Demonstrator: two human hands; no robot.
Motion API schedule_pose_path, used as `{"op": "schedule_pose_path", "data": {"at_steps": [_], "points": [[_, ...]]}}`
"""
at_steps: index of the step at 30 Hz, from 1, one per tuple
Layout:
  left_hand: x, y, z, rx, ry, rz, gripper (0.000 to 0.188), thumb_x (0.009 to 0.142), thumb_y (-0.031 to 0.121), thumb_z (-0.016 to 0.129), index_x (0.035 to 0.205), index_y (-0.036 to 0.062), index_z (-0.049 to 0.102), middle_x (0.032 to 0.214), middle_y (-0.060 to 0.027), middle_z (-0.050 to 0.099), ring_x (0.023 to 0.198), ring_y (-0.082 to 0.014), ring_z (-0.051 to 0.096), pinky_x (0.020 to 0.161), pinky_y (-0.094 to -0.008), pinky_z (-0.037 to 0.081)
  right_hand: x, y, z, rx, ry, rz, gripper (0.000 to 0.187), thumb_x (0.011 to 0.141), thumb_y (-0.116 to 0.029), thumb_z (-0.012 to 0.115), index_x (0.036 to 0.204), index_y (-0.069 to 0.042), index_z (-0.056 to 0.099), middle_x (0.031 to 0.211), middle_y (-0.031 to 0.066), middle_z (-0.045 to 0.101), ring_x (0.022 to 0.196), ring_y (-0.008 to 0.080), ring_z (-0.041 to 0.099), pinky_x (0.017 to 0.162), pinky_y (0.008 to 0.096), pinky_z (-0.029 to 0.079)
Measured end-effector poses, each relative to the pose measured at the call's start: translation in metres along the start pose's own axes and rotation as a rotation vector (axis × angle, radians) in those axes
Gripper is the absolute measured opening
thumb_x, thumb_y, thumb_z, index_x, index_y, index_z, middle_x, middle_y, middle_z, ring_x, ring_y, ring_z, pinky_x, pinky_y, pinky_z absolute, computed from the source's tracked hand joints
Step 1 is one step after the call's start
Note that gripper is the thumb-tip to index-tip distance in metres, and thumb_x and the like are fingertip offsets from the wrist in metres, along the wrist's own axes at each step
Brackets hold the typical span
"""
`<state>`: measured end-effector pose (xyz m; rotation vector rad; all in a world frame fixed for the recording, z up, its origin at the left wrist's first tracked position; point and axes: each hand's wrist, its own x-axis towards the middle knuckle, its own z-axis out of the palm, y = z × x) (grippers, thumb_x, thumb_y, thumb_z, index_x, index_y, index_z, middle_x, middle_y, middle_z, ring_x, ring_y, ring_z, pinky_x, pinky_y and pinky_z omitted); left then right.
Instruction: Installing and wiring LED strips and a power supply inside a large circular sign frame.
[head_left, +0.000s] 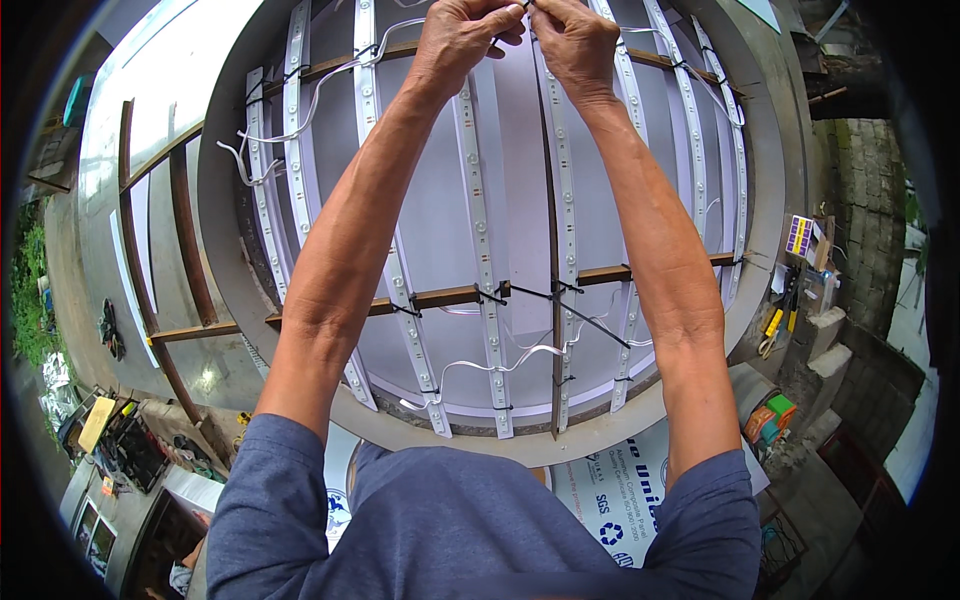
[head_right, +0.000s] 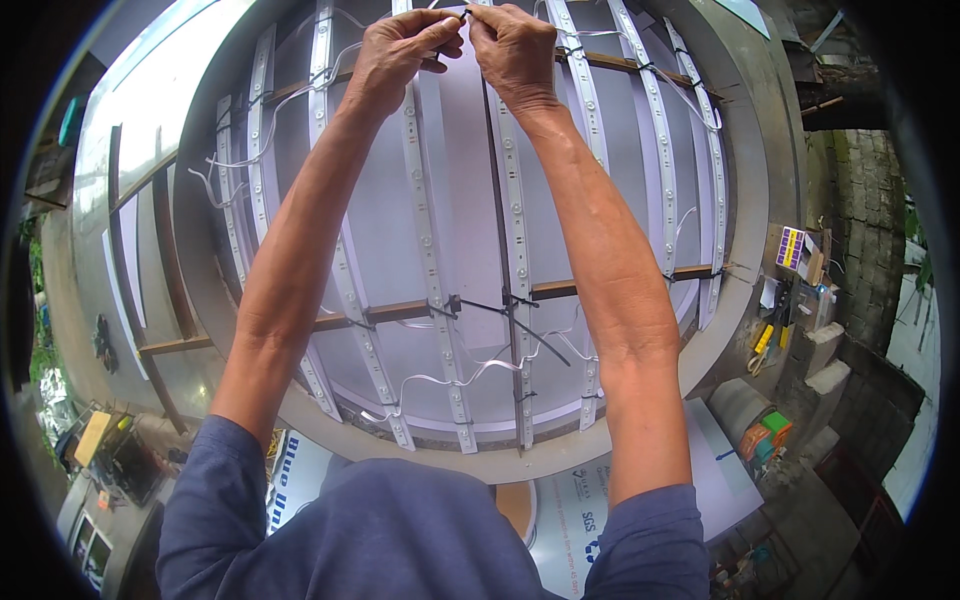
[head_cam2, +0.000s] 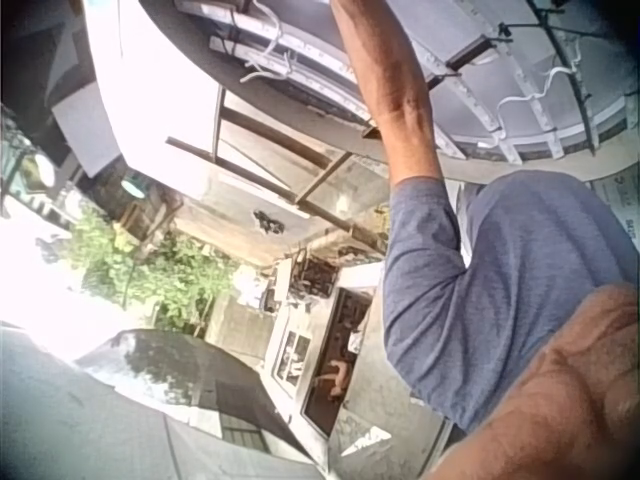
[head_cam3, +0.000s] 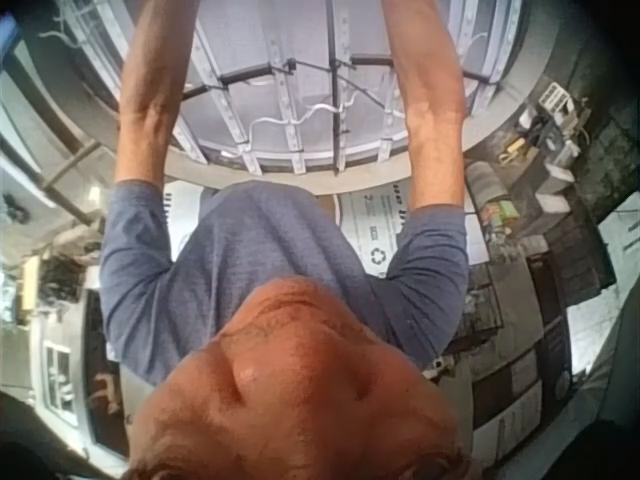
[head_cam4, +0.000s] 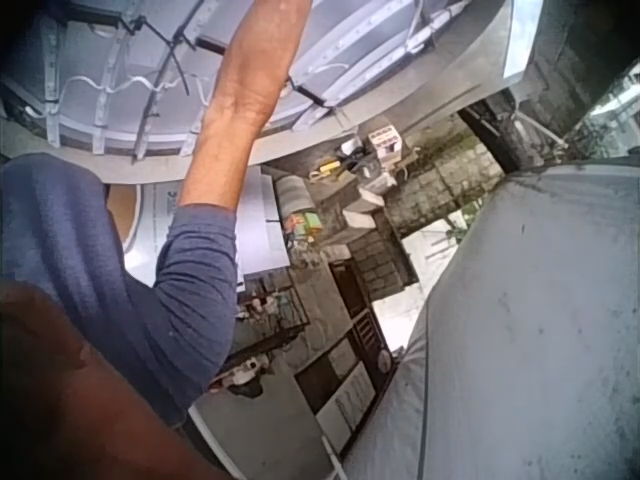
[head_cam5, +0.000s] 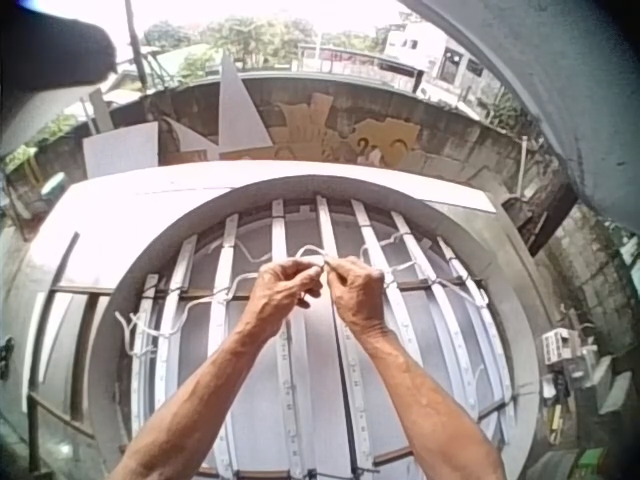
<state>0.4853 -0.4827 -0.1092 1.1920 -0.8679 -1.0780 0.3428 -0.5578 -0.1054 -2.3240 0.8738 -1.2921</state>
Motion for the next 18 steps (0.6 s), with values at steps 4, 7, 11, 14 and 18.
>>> {"op": "schedule_pose_path", "data": {"at_steps": [4, 7, 11, 14, 18], "points": [[0.002, -0.001, 0.002, 0.029, 0.020, -0.014, 0.025, 0.097, 0.026, 0.070, 0.108, 0.0039, 0.074, 0.084, -0.0072, 0.073, 0.075, -0.0148, 0.070, 0.062, -0.0285, 0.055, -0.001, 0.003, 0.000, -0.040, 0.034, -0.023, 0.013, 0.084, -0.003, 0.071, 0.097, -0.002, 0.076, 0.078, 0.0162, 0.070, 0.069, 0.0307, 0.069, 0.061, 0.0401, 0.052], [0.004, -0.014, -0.009, 0.049, 0.017, 0.027, 0.025, 0.096, 0.027, 0.072, 0.108, 0.0057, 0.075, 0.085, -0.0078, 0.075, 0.078, -0.0170, 0.072, 0.066, -0.0304, 0.058, 0.000, -0.001, 0.003, -0.038, 0.036, -0.023, 0.013, 0.084, -0.003, 0.071, 0.096, -0.003, 0.076, 0.077, 0.0164, 0.069, 0.069, 0.0313, 0.069, 0.061, 0.0405, 0.052], [0.006, -0.017, -0.009, 0.064, 0.005, 0.071, 0.025, 0.094, 0.028, 0.074, 0.106, 0.0059, 0.076, 0.086, -0.0076, 0.076, 0.080, -0.0167, 0.074, 0.070, -0.0302, 0.060, 0.000, -0.002, 0.001, -0.072, 0.035, -0.029, 0.013, 0.083, -0.002, 0.071, 0.096, -0.003, 0.076, 0.075, 0.0159, 0.068, 0.067, 0.0314, 0.068, 0.060, 0.0411, 0.051], [0.004, -0.016, -0.008, 0.072, 0.006, 0.082, 0.025, 0.094, 0.028, 0.074, 0.106, 0.0062, 0.076, 0.086, -0.0076, 0.076, 0.080, -0.0165, 0.074, 0.069, -0.0305, 0.059, -0.002, -0.002, 0.003, -0.049, 0.037, -0.049, 0.014, 0.082, -0.001, 0.072, 0.095, -0.003, 0.076, 0.073, 0.0158, 0.067, 0.065, 0.0322, 0.067, 0.059, 0.0416, 0.050], [0.005, -0.016, -0.007, 0.057, 0.013, 0.070, 0.025, 0.094, 0.028, 0.074, 0.106, 0.0064, 0.076, 0.085, -0.0076, 0.076, 0.079, -0.0168, 0.074, 0.070, -0.0308, 0.060, -0.004, 0.005, 0.004, -0.113, 0.024, -0.069, 0.010, 0.086, -0.005, 0.069, 0.093, -0.002, 0.075, 0.072, 0.0138, 0.068, 0.063, 0.0268, 0.067, 0.057, 0.0382, 0.050]]}}
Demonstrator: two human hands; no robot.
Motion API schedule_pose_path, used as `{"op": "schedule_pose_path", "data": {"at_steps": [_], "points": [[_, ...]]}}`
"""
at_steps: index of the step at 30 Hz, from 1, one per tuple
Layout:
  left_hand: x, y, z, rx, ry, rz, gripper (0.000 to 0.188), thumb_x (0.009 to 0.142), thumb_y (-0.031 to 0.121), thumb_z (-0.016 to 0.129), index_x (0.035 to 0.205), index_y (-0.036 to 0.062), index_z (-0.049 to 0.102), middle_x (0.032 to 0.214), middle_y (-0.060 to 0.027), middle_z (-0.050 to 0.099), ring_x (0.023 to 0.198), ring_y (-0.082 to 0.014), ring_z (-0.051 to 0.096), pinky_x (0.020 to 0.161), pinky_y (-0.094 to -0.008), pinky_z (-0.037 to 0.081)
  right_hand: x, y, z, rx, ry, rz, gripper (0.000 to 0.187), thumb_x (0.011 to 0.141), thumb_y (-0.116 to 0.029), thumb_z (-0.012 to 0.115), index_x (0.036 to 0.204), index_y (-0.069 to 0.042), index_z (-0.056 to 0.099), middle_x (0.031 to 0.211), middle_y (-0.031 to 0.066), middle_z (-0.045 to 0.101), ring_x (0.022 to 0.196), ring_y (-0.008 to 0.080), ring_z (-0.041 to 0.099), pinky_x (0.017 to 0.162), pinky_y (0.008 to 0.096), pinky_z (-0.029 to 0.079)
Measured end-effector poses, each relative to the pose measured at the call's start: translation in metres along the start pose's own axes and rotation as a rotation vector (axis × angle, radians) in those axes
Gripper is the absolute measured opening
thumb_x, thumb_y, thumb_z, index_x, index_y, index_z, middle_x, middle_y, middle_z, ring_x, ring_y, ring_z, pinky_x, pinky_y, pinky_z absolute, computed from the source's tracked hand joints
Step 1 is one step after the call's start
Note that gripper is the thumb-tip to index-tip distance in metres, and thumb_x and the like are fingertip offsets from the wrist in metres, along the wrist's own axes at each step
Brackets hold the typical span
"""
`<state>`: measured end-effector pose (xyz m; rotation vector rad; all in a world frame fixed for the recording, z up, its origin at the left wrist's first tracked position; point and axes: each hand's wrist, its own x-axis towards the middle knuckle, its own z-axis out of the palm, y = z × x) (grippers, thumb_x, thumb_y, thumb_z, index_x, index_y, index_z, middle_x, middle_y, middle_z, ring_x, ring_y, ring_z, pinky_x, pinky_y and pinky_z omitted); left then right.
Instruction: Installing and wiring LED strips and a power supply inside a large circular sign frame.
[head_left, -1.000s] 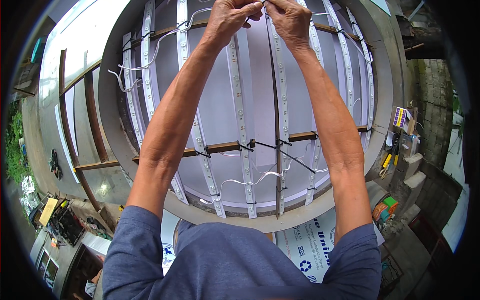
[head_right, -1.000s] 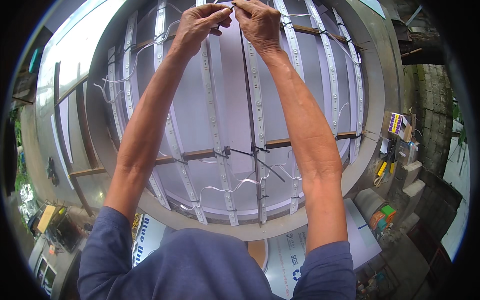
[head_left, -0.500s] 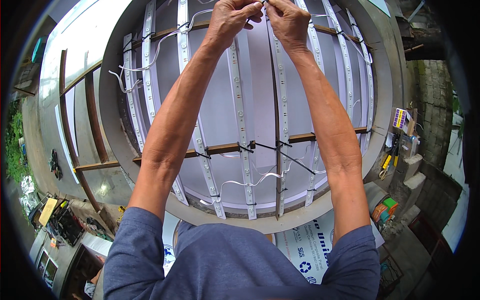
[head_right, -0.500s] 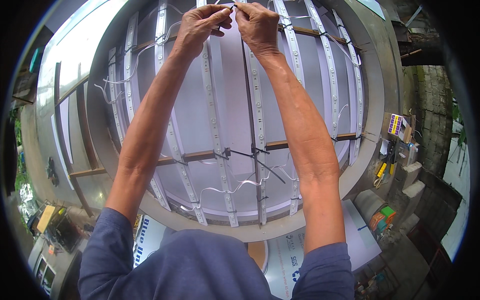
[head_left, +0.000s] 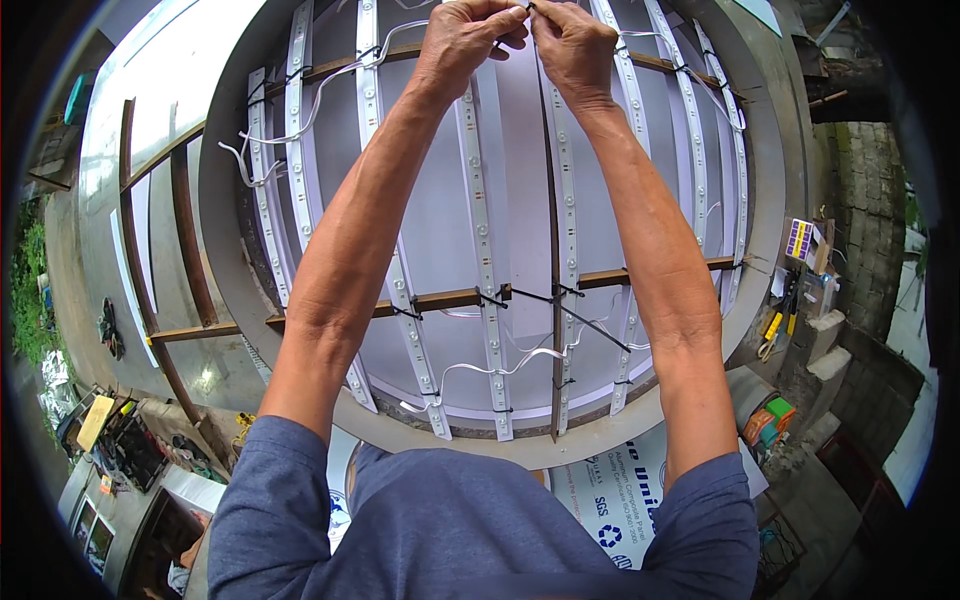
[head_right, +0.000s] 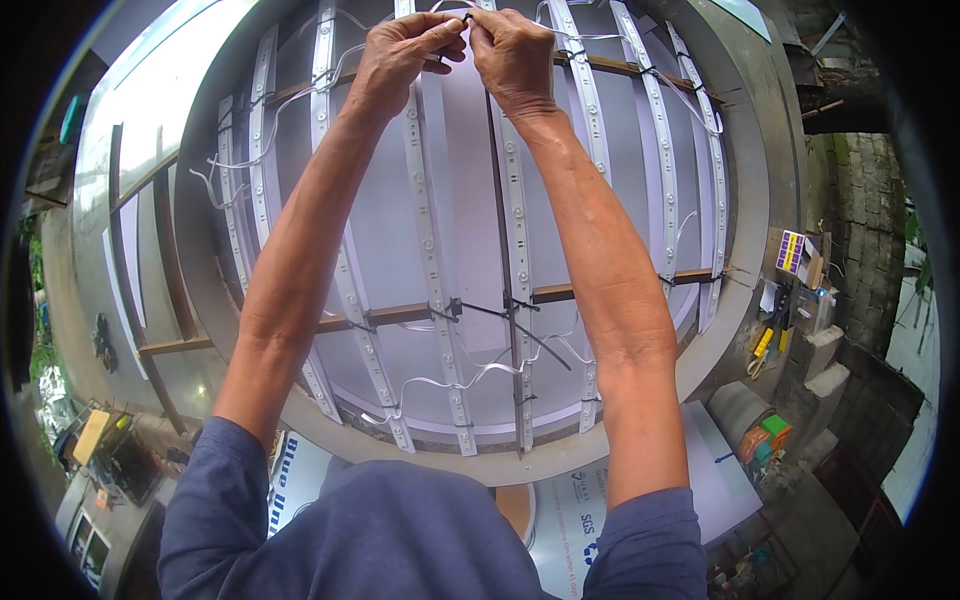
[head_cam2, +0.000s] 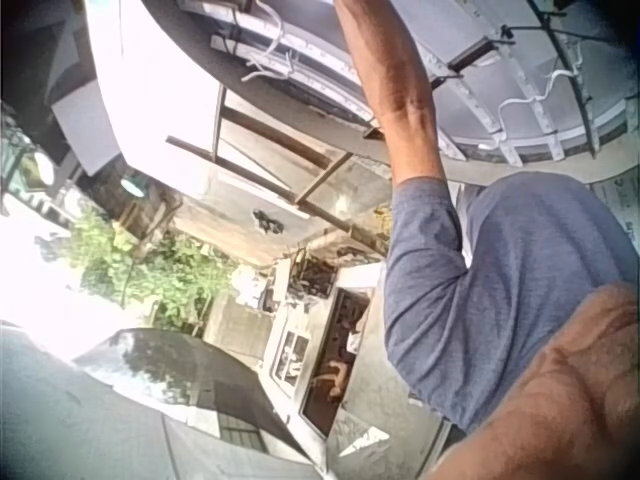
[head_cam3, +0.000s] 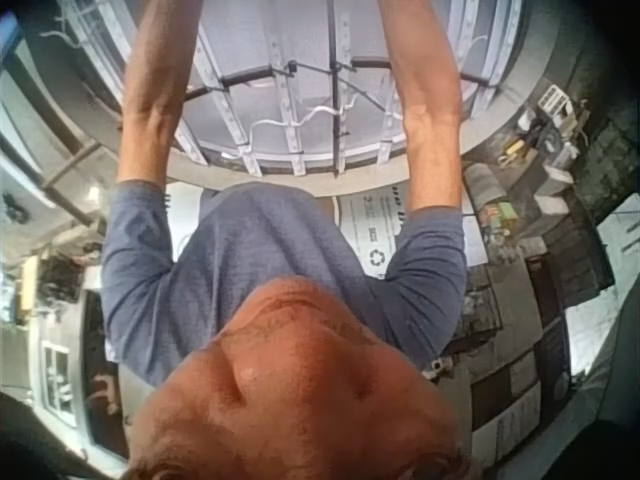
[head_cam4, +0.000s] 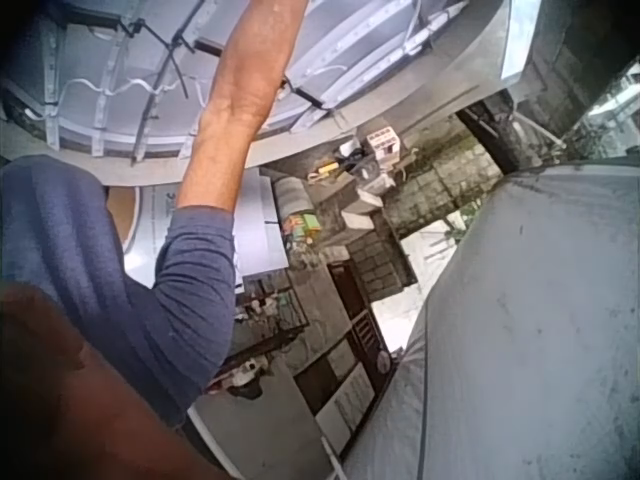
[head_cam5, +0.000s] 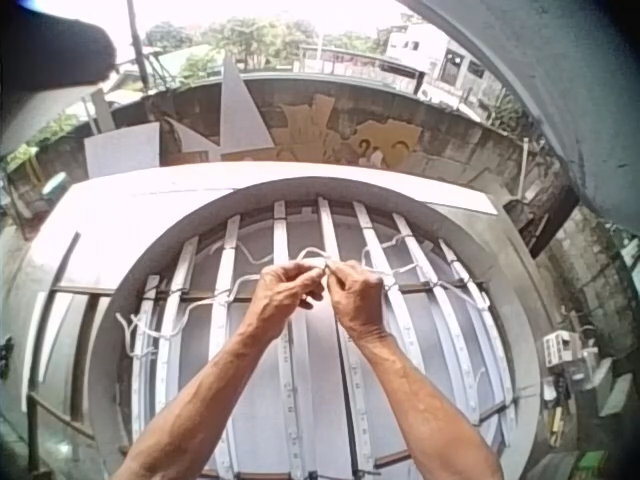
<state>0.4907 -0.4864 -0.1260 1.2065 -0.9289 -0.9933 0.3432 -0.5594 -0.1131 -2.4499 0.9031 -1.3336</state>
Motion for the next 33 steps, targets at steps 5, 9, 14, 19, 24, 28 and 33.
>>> {"op": "schedule_pose_path", "data": {"at_steps": [5, 9, 14, 19, 24, 28, 33], "points": [[0.000, -0.001, -0.001, -0.062, 0.010, -0.018, 0.024, 0.094, 0.025, 0.075, 0.104, 0.0038, 0.076, 0.086, -0.0094, 0.076, 0.078, -0.0179, 0.075, 0.070, -0.0308, 0.060, -0.007, 0.004, 0.008, -0.096, 0.018, -0.134, 0.015, 0.085, -0.011, 0.072, 0.099, -0.006, 0.075, 0.083, 0.0083, 0.070, 0.078, 0.0279, 0.069, 0.068, 0.0377, 0.057], [-0.001, 0.001, 0.004, -0.118, 0.079, -0.027, 0.021, 0.093, 0.020, 0.075, 0.104, 0.0024, 0.075, 0.087, -0.0108, 0.076, 0.078, -0.0183, 0.075, 0.070, -0.0301, 0.061, -0.009, -0.001, -0.001, -0.225, -0.042, -0.279, 0.015, 0.084, -0.008, 0.071, 0.098, -0.006, 0.073, 0.085, 0.0091, 0.071, 0.083, 0.0279, 0.070, 0.073, 0.0385, 0.057], [-0.002, 0.001, 0.004, -0.059, 0.069, 0.021, 0.020, 0.093, 0.018, 0.075, 0.106, 0.0016, 0.075, 0.089, -0.0108, 0.076, 0.079, -0.0178, 0.075, 0.070, -0.0299, 0.062, -0.006, -0.004, -0.008, -0.070, -0.106, -0.137, 0.014, 0.085, -0.008, 0.067, 0.097, -0.007, 0.073, 0.093, 0.0081, 0.075, 0.089, 0.0254, 0.071, 0.078, 0.0386, 0.058], [0.001, 0.003, 0.010, -0.013, 0.062, 0.040, 0.021, 0.094, 0.019, 0.074, 0.106, 0.0019, 0.074, 0.089, -0.0104, 0.076, 0.080, -0.0177, 0.075, 0.072, -0.0290, 0.061, 0.026, -0.019, -0.030, 0.231, -0.369, 0.481, 0.017, 0.095, -0.015, 0.062, 0.095, -0.004, 0.074, 0.085, 0.0124, 0.073, 0.079, 0.0197, 0.069, 0.071, 0.0347, 0.053], [0.001, 0.008, 0.009, 0.169, 0.037, 0.064, 0.020, 0.093, 0.023, 0.075, 0.106, 0.0077, 0.076, 0.087, -0.0052, 0.077, 0.081, -0.0172, 0.075, 0.073, -0.0290, 0.060, 0.037, -0.007, -0.028, 0.137, -0.447, 0.446, 0.022, 0.093, -0.019, 0.065, 0.088, 0.000, 0.075, 0.072, 0.0118, 0.071, 0.063, 0.0182, 0.066, 0.058, 0.0351, 0.051], [0.002, 0.012, 0.007, 0.684, 0.017, 0.269, 0.021, 0.095, 0.028, 0.070, 0.112, 0.0172, 0.075, 0.096, -0.0040, 0.077, 0.093, -0.0193, 0.074, 0.078, -0.0326, 0.061, 0.038, 0.001, -0.027, 0.091, -0.392, 0.215, 0.025, 0.090, -0.022, 0.069, 0.086, 0.002, 0.073, 0.074, 0.0194, 0.071, 0.067, 0.0301, 0.070, 0.062, 0.0413, 0.054], [0.008, 0.020, 0.003, 0.575, -0.143, 0.567, 0.014, 0.100, 0.023, 0.063, 0.110, 0.0154, 0.069, 0.103, -0.0094, 0.071, 0.097, -0.0336, 0.066, 0.083, -0.0419, 0.053, 0.036, 0.014, -0.026, 0.104, -0.430, 0.198, 0.024, 0.092, -0.022, 0.066, 0.087, 0.002, 0.069, 0.077, 0.0215, 0.070, 0.071, 0.0331, 0.070, 0.065, 0.0424, 0.054]]}}
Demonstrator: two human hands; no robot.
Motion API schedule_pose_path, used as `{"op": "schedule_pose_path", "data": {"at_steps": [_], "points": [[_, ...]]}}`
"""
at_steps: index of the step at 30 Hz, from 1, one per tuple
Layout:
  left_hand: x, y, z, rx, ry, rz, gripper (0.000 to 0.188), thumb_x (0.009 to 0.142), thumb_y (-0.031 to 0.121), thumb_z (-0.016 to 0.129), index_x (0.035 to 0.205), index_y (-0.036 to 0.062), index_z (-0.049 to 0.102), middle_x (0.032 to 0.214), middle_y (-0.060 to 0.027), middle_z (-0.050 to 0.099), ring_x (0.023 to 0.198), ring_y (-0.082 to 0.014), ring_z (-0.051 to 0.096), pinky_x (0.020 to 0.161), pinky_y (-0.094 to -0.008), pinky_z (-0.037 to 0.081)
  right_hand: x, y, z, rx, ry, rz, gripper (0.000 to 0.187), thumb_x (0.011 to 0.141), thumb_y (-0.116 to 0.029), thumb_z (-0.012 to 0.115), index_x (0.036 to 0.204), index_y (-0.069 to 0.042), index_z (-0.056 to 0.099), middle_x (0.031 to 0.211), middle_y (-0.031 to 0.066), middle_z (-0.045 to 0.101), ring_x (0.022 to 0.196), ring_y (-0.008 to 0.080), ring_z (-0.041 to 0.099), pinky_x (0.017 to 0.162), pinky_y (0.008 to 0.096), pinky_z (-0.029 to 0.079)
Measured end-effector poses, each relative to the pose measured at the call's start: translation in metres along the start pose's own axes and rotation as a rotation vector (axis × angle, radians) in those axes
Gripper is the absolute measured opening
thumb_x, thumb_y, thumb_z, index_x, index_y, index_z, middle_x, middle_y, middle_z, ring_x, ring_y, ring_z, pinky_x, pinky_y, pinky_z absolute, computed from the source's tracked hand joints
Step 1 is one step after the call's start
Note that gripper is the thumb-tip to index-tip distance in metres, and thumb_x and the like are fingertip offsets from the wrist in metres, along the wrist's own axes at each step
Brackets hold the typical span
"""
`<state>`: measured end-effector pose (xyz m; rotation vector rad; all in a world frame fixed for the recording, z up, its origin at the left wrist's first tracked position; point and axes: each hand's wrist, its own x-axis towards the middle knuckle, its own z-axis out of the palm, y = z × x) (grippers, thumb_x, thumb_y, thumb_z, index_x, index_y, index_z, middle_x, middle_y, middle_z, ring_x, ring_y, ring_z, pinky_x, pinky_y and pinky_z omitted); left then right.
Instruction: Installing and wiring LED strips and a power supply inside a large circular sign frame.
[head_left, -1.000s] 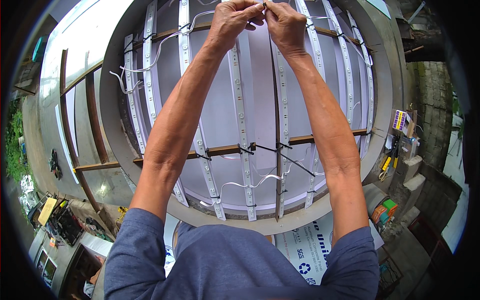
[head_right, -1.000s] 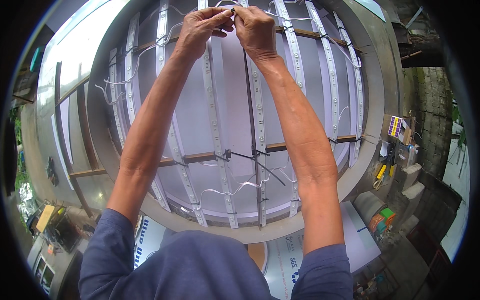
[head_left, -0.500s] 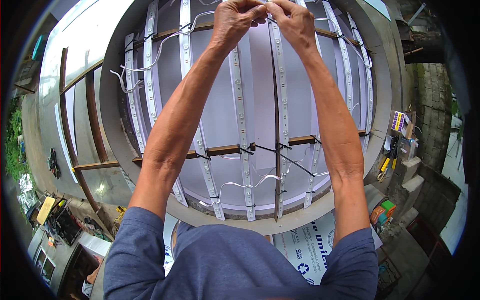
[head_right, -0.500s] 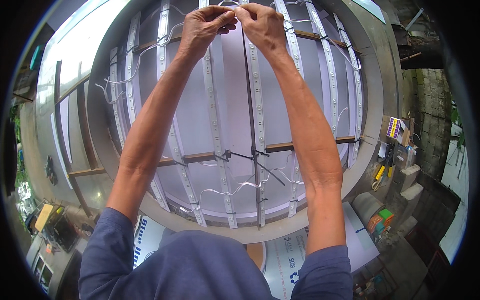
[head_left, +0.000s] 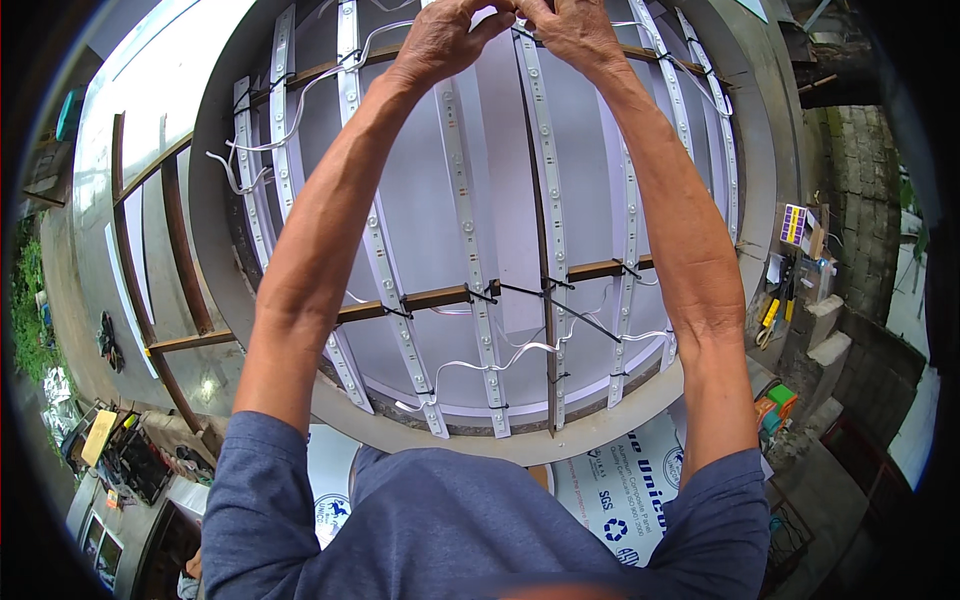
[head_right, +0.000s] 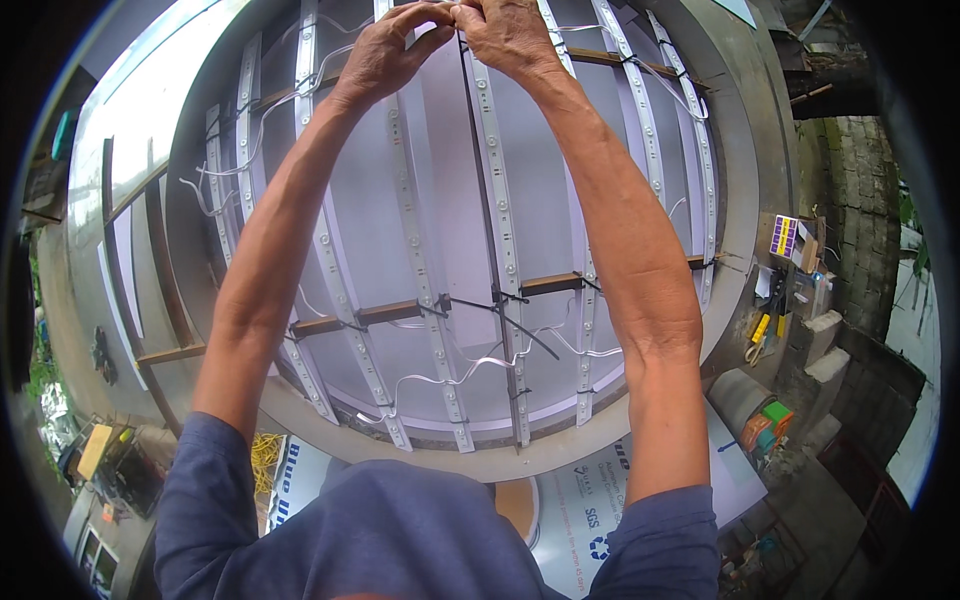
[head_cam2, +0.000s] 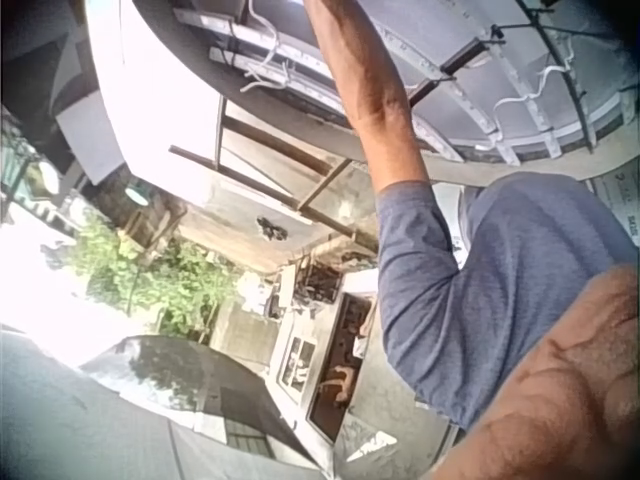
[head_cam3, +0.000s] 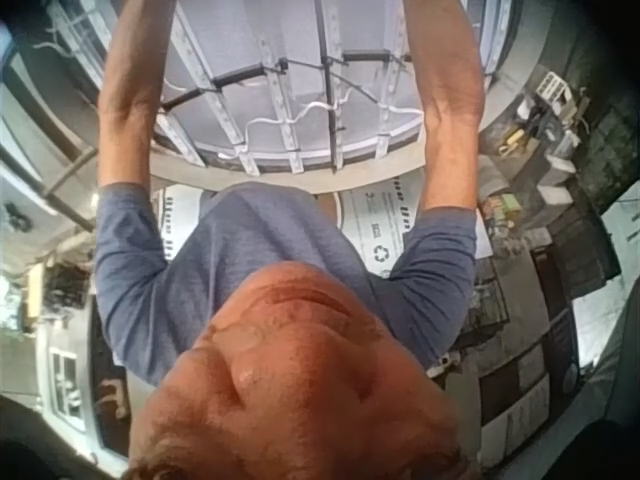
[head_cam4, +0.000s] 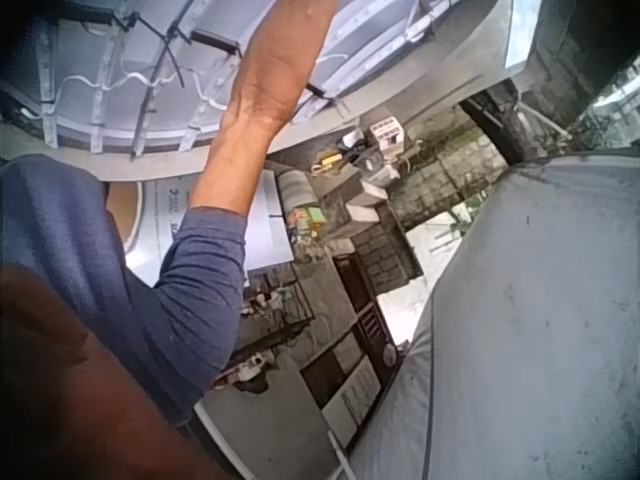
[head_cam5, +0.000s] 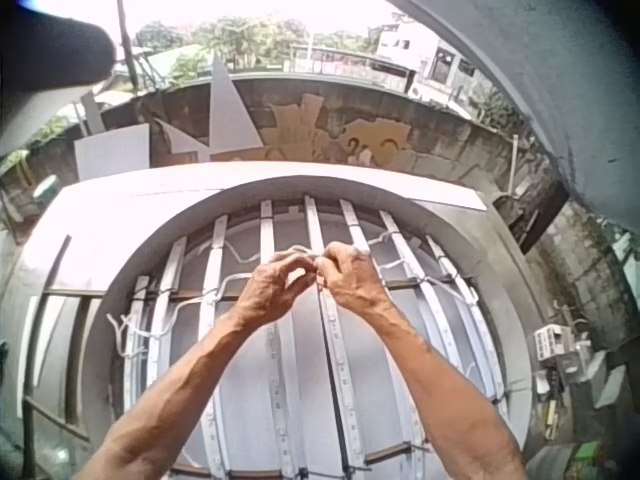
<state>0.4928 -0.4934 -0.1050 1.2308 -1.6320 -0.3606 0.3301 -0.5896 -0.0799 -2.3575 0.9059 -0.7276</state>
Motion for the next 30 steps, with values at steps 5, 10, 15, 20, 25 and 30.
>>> {"op": "schedule_pose_path", "data": {"at_steps": [5, 10, 15, 20, 25, 30], "points": [[0.002, -0.021, -0.006, 0.162, -0.234, 0.019, 0.017, 0.103, 0.024, 0.055, 0.116, 0.0147, 0.060, 0.106, -0.0115, 0.068, 0.105, -0.0353, 0.058, 0.095, -0.0462, 0.047, -0.007, 0.005, -0.001, 0.124, -0.027, 0.094, 0.022, 0.095, -0.021, 0.060, 0.092, 0.001, 0.065, 0.081, 0.0211, 0.069, 0.078, 0.0326, 0.069, 0.069, 0.0425, 0.054], [0.006, -0.027, -0.008, 0.252, -0.368, 0.021, 0.014, 0.103, 0.020, 0.054, 0.114, 0.0133, 0.059, 0.103, -0.0139, 0.066, 0.101, -0.0364, 0.058, 0.090, -0.0476, 0.047, -0.006, 0.000, -0.001, 0.118, -0.024, 0.137, 0.023, 0.096, -0.020, 0.059, 0.090, 0.002, 0.065, 0.079, 0.0184, 0.069, 0.074, 0.0282, 0.069, 0.066, 0.0405, 0.054], [-0.002, -0.038, 0.000, 0.271, -0.321, -0.011, 0.017, 0.104, 0.021, 0.054, 0.118, 0.0141, 0.059, 0.099, -0.0146, 0.066, 0.102, -0.0361, 0.058, 0.087, -0.0465, 0.049, -0.005, 0.003, 0.000, 0.265, 0.035, 0.310, 0.021, 0.096, -0.016, 0.059, 0.090, 0.003, 0.067, 0.077, 0.0123, 0.070, 0.065, 0.0185, 0.067, 0.059, 0.0343, 0.055], [-0.008, -0.067, 0.001, 0.548, -0.292, 0.103, 0.024, 0.103, 0.028, 0.056, 0.124, 0.0260, 0.067, 0.119, -0.0075, 0.068, 0.113, -0.0225, 0.064, 0.092, -0.0375, 0.060, -0.002, 0.008, -0.004, 0.436, 0.049, 0.437, 0.023, 0.097, -0.017, 0.058, 0.090, 0.003, 0.068, 0.077, 0.0096, 0.071, 0.063, 0.0154, 0.067, 0.055, 0.0302, 0.056], [0.000, -0.037, 0.008, 0.322, -0.233, -0.018, 0.023, 0.102, 0.030, 0.057, 0.121, 0.0196, 0.066, 0.103, -0.0108, 0.069, 0.104, -0.0285, 0.063, 0.087, -0.0425, 0.055, -0.004, 0.015, -0.012, 0.413, 0.028, 0.417, 0.022, 0.098, -0.016, 0.058, 0.093, 0.002, 0.068, 0.078, 0.0092, 0.071, 0.065, 0.0141, 0.067, 0.055, 0.0291, 0.056], [0.002, -0.015, -0.007, 0.174, -0.263, -0.087, 0.023, 0.104, 0.028, 0.056, 0.120, 0.0156, 0.066, 0.101, -0.0153, 0.067, 0.098, -0.0338, 0.060, 0.082, -0.0462, 0.051, 0.001, -0.010, -0.015, 0.318, -0.084, 0.339, 0.021, 0.098, -0.017, 0.060, 0.094, 0.002, 0.068, 0.078, 0.0103, 0.071, 0.067, 0.0146, 0.067, 0.057, 0.0291, 0.055]]}}
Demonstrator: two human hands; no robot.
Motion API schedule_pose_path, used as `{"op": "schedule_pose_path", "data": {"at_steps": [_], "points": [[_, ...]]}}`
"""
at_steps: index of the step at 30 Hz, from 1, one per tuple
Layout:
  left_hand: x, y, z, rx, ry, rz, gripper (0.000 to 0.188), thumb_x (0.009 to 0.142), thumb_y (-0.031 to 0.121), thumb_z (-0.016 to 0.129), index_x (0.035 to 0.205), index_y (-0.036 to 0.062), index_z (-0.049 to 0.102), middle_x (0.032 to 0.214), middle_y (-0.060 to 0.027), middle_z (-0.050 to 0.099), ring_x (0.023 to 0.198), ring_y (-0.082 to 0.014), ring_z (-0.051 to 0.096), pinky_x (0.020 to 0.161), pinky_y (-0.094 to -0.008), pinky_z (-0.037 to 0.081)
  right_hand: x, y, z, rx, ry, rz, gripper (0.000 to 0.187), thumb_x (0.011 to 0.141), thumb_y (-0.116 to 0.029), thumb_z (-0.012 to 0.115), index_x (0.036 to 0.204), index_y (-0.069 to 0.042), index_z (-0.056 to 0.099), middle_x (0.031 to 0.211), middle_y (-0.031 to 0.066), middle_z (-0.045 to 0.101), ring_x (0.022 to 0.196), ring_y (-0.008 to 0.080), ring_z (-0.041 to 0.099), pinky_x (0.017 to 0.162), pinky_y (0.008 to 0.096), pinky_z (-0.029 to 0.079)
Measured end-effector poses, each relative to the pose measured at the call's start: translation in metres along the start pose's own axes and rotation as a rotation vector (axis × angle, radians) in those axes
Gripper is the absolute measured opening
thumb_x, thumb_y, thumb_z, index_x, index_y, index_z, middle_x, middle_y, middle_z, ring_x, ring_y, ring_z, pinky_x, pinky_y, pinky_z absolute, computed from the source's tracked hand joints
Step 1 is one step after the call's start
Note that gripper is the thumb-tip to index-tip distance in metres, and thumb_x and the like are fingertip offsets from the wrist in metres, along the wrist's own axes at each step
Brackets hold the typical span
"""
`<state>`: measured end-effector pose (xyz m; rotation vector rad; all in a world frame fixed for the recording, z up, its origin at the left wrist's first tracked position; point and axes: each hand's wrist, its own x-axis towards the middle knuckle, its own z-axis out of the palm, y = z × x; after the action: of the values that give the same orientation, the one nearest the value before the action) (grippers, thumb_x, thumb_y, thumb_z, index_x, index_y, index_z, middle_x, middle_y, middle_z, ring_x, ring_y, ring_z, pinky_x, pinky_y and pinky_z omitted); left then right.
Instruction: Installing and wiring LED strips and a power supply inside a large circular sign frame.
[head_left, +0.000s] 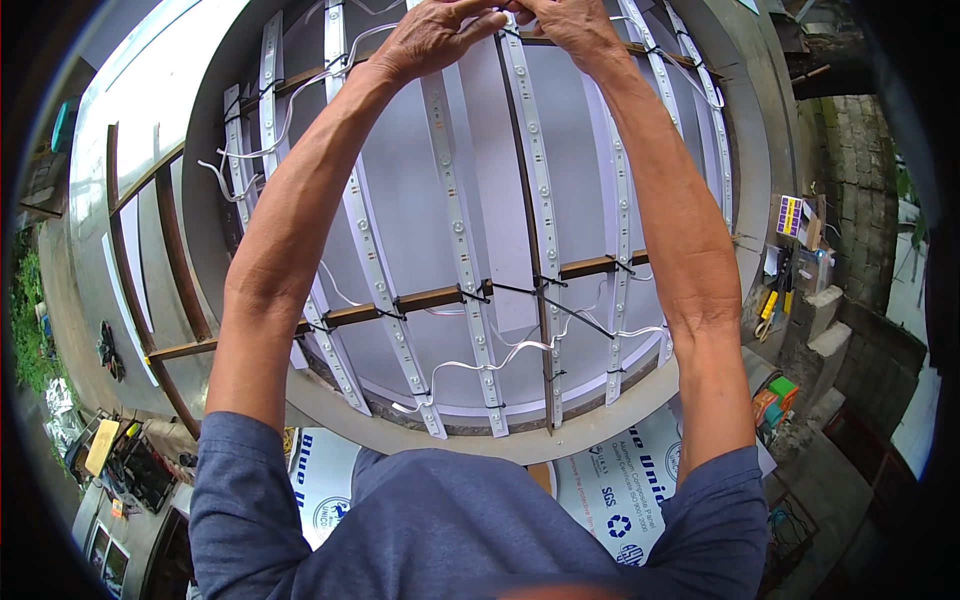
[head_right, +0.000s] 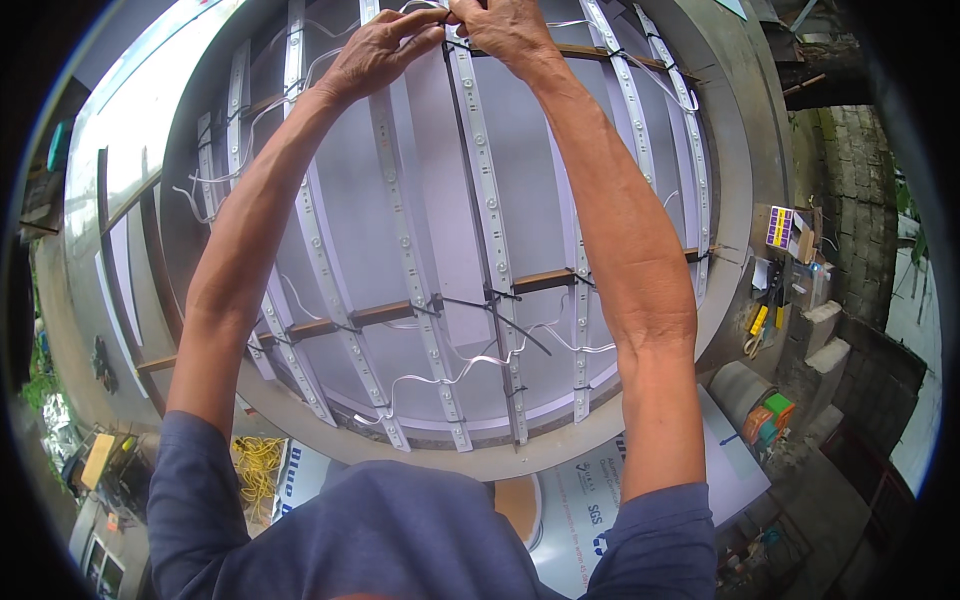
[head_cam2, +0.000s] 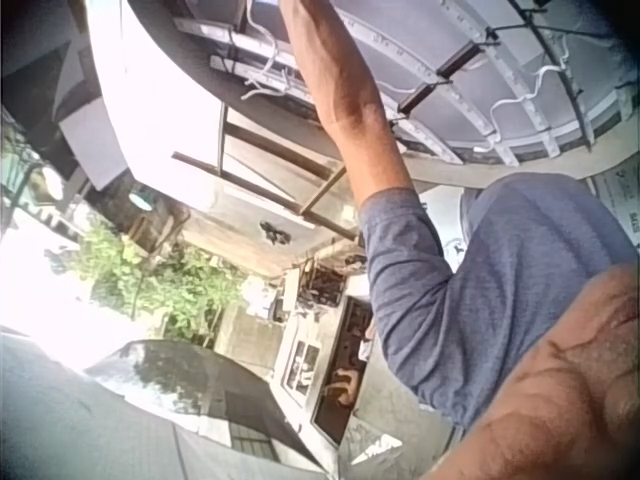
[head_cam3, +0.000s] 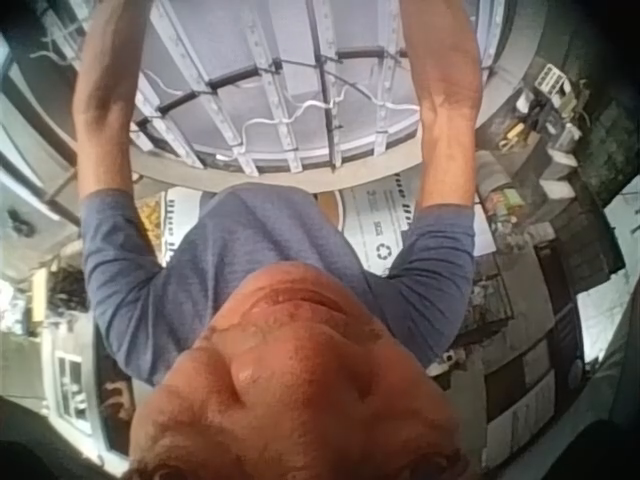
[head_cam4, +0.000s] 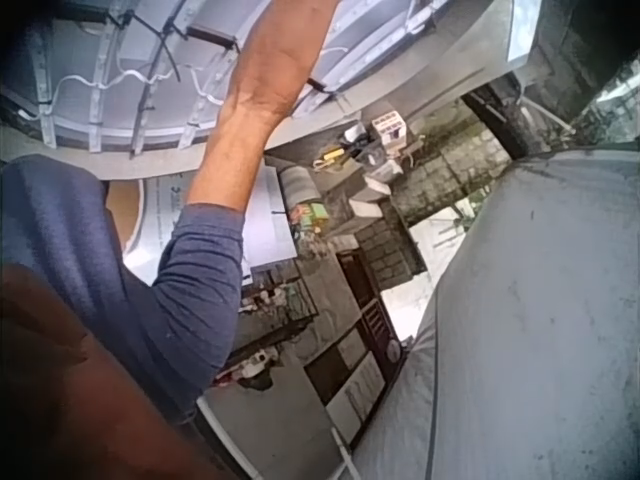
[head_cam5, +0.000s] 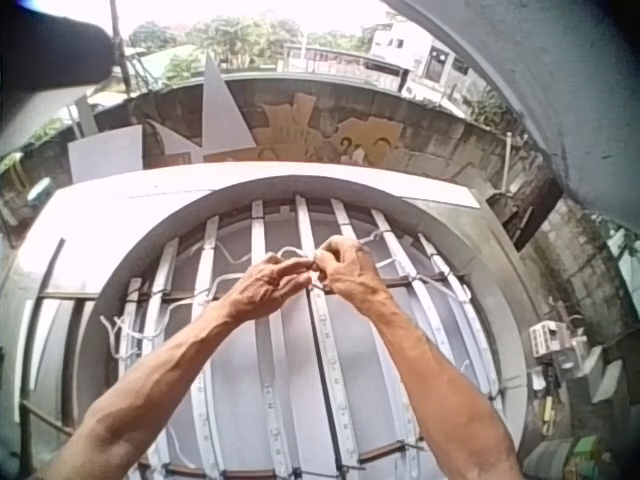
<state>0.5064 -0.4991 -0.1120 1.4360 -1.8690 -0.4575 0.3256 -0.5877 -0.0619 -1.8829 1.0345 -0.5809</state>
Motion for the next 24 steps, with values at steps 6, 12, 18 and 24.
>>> {"op": "schedule_pose_path", "data": {"at_steps": [6, 12, 18, 24], "points": [[0.003, -0.004, 0.010, 0.064, 0.032, -0.056, 0.023, 0.098, 0.024, 0.064, 0.117, 0.0129, 0.070, 0.098, -0.0134, 0.069, 0.095, -0.0323, 0.062, 0.083, -0.0444, 0.051, 0.011, 0.007, 0.004, -0.212, 0.036, -0.125, 0.023, 0.095, -0.020, 0.061, 0.091, 0.001, 0.070, 0.077, 0.0105, 0.071, 0.068, 0.0179, 0.069, 0.059, 0.0343, 0.055], [-0.009, -0.029, 0.029, 0.330, 0.185, 0.107, 0.032, 0.099, 0.038, 0.061, 0.112, 0.0140, 0.078, 0.117, -0.0072, 0.075, 0.117, -0.0252, 0.067, 0.100, -0.0370, 0.055, 0.016, 0.012, -0.019, -0.090, 0.178, -0.008, 0.025, 0.093, -0.021, 0.059, 0.088, 0.000, 0.070, 0.076, 0.0112, 0.072, 0.065, 0.0184, 0.067, 0.058, 0.0333, 0.053], [-0.029, -0.048, 0.029, 0.424, 0.160, 0.084, 0.031, 0.100, 0.035, 0.060, 0.117, 0.0146, 0.076, 0.120, -0.0060, 0.073, 0.126, -0.0237, 0.062, 0.108, -0.0366, 0.050, 0.007, 0.001, 0.006, 0.190, 0.173, 0.025, 0.023, 0.095, -0.020, 0.059, 0.085, -0.002, 0.068, 0.072, 0.0070, 0.068, 0.061, 0.0129, 0.062, 0.054, 0.0269, 0.049], [-0.028, -0.043, 0.030, 0.388, 0.139, 0.081, 0.030, 0.100, 0.032, 0.060, 0.121, 0.0146, 0.074, 0.131, -0.0061, 0.068, 0.131, -0.0239, 0.058, 0.112, -0.0371, 0.047, -0.029, -0.037, 0.018, -0.055, 0.187, -0.281, 0.021, 0.096, -0.017, 0.062, 0.086, 0.000, 0.066, 0.071, 0.0047, 0.065, 0.064, 0.0116, 0.060, 0.055, 0.0263, 0.045]]}}
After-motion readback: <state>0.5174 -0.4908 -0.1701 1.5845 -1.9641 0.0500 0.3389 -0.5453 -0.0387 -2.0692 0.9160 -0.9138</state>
